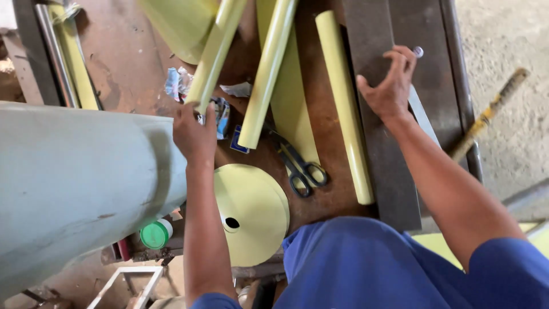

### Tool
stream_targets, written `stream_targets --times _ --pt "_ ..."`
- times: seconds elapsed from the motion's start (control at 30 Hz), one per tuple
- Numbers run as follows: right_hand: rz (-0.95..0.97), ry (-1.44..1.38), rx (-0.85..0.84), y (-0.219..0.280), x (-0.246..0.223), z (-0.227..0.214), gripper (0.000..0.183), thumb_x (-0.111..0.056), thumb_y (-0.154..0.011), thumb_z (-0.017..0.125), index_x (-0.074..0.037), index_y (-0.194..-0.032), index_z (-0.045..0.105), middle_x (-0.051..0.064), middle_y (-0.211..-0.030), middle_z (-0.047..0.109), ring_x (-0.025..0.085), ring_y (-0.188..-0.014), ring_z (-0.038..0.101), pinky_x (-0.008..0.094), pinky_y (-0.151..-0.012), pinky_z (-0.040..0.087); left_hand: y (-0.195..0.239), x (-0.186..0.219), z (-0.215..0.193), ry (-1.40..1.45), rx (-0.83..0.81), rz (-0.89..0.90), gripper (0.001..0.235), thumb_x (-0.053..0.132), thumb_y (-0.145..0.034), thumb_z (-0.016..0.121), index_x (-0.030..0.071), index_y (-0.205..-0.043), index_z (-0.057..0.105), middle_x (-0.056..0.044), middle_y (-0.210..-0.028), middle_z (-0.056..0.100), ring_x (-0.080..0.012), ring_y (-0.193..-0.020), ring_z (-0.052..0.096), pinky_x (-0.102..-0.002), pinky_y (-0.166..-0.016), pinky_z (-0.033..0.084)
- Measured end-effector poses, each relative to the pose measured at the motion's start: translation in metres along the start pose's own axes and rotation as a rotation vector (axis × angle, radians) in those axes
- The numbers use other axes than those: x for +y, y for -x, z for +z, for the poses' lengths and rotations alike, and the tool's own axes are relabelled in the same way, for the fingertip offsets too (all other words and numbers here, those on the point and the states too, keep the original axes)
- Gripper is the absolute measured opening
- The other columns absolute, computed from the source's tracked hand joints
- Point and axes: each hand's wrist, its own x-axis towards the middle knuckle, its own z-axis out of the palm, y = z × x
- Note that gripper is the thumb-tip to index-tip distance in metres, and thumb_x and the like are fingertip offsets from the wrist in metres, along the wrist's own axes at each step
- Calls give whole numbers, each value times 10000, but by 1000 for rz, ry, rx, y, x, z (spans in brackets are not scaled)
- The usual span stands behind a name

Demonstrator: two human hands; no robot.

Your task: Fitting yellow plastic tubes over metal rods, scraping edges with a metal tool, and measuring components in a fabrication shop.

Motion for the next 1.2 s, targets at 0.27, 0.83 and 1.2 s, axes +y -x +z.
stream_targets --times 0.27,0.83,1.2 --pt "187 89 -112 78 -21 -23 656 -230 -980 847 -73 -1432 397 235 -1524 263 462 -1415 310 583 -1099 375 132 17 -45 131 -9 -165 295 356 -962 746 62 -984 748 -110 -882 727 -263 -750 696 -402 -688 544" --pt "240 148 -87 90 -37 -18 721 -412 -902 820 -48 -1398 445 275 -1547 292 450 -1434 296 572 -1132 285 128 40 -68 46 -189 -73 290 376 -940 735 86 -954 743 -85 -917 732 -271 -785 711 -407 -716 559" --pt "253 139 -110 95 -34 -21 736 -426 -942 848 -55 -1450 467 264 -1571 326 473 -1439 324 607 -1112 334 93 -22 -23 23 -117 -57 306 387 -912 754 82 -941 754 -142 -918 738 -365 -859 698 -476 -770 548"
